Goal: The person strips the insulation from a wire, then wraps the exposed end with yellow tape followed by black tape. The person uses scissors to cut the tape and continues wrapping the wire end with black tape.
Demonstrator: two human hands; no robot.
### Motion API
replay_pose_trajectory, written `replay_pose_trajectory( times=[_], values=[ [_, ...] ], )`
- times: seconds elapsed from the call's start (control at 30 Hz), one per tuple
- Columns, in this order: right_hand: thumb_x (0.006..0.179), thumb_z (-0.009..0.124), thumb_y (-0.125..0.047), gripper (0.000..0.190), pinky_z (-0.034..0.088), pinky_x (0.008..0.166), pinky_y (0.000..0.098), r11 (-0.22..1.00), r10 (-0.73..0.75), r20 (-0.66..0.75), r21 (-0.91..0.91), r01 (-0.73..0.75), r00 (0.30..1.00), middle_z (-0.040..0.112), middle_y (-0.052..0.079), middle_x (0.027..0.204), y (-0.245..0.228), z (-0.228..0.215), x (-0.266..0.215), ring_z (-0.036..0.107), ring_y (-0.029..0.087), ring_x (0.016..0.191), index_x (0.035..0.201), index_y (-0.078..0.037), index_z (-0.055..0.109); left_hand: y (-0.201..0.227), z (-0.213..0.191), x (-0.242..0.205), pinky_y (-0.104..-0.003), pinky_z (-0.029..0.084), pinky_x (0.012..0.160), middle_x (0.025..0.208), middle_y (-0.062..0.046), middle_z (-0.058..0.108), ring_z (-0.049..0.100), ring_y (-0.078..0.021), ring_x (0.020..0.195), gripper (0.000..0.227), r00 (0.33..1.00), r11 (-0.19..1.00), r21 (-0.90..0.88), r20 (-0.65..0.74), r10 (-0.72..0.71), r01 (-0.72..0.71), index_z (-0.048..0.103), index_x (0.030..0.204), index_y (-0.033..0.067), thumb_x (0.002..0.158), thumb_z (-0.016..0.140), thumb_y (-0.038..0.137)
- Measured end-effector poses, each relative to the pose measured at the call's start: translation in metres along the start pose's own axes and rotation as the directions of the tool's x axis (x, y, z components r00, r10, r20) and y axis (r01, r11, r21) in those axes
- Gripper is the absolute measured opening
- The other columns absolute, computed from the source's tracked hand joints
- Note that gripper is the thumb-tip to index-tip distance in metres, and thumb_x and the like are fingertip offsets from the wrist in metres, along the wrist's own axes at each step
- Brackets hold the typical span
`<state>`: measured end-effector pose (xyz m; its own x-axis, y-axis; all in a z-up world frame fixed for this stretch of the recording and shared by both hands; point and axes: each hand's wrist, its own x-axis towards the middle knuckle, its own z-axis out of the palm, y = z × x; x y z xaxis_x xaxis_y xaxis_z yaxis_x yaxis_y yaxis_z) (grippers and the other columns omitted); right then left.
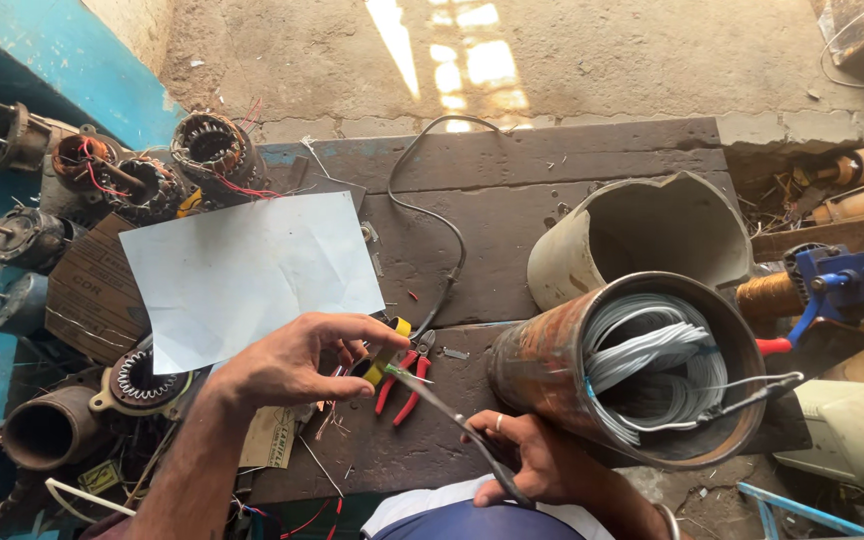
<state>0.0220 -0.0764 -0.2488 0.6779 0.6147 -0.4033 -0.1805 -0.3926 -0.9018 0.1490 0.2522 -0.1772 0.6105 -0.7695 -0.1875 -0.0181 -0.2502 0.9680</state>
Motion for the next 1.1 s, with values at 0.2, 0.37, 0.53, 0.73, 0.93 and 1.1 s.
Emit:
replay_pose_trajectory(
  times=[0.2,0.37,0.53,0.73,0.93,1.1],
  values=[
    [0.076,0.092,-0.041,0.062,0.041,0.054,0.0281,0.992,-0.078,-0.149,-0.109,0.062,0.986,0.051,-0.002,0.06,0.0,0.015,0.001,0.05,0.007,0.057,0.117,-0.003,0.067,-0.002,0.004,0.003,-0.031,0.054,0.077,0.123,-0.002,0.074,0.063,-0.0138,0.09,0.06,0.994,0.993,-0.062,0.052,-0.101,0.104,0.073,0.13,0.0166,0.072,0.088,0.019],
    [0.074,0.092,-0.043,0.065,0.046,0.058,0.0337,0.984,0.024,-0.199,-0.17,-0.058,0.98,0.057,0.007,0.062,0.03,0.028,-0.002,0.057,0.017,0.059,0.12,-0.005,0.066,-0.023,0.004,0.005,-0.031,0.056,0.081,0.129,0.001,0.074,0.065,-0.0144,0.094,0.067,0.994,0.993,0.037,-0.034,-0.107,0.108,0.069,0.133,0.0211,0.069,0.088,0.018],
    [0.065,0.095,-0.057,0.099,0.051,0.086,0.0475,0.89,0.123,-0.32,-0.384,-0.247,0.94,0.063,0.022,0.107,0.074,0.038,-0.003,0.065,0.039,0.099,0.135,-0.006,0.046,-0.069,0.012,0.047,-0.033,0.057,0.086,0.13,0.0,0.072,0.07,-0.0176,0.1,0.069,0.976,0.965,0.223,-0.194,-0.097,0.14,0.068,0.134,0.0213,0.068,0.086,0.018],
    [0.072,0.089,-0.031,0.102,0.041,0.104,0.048,0.893,0.089,-0.374,-0.38,-0.24,0.923,0.049,0.033,0.134,0.127,0.05,0.014,0.05,0.046,0.125,0.151,0.0,0.031,-0.108,0.041,0.097,-0.036,0.058,0.086,0.128,-0.005,0.071,0.071,-0.0189,0.105,0.053,0.928,0.933,0.332,-0.372,-0.009,0.142,0.072,0.123,0.0148,0.073,0.086,0.02],
    [0.086,0.078,-0.031,0.055,0.049,0.104,0.0363,0.964,0.048,-0.151,-0.252,-0.085,0.987,0.065,0.015,0.12,0.03,0.006,-0.033,0.064,0.026,0.118,0.131,-0.006,0.059,-0.034,0.073,0.077,-0.029,0.061,0.085,0.099,-0.011,0.084,0.078,-0.0144,0.093,0.018,0.85,0.99,0.078,-0.524,-0.058,0.116,0.079,0.104,0.005,0.09,0.067,0.005],
    [0.1,0.062,-0.015,0.028,0.047,0.103,0.0324,0.946,-0.238,0.0,0.225,0.232,0.971,0.069,0.014,0.116,-0.111,-0.048,-0.128,0.066,0.022,0.119,0.123,0.001,0.065,0.075,0.1,0.004,-0.026,0.058,0.075,0.083,-0.001,0.073,0.067,-0.0143,0.08,0.01,0.951,0.971,0.221,-0.267,0.155,-0.096,0.073,0.098,0.0058,0.088,0.072,0.005]
  ],
)
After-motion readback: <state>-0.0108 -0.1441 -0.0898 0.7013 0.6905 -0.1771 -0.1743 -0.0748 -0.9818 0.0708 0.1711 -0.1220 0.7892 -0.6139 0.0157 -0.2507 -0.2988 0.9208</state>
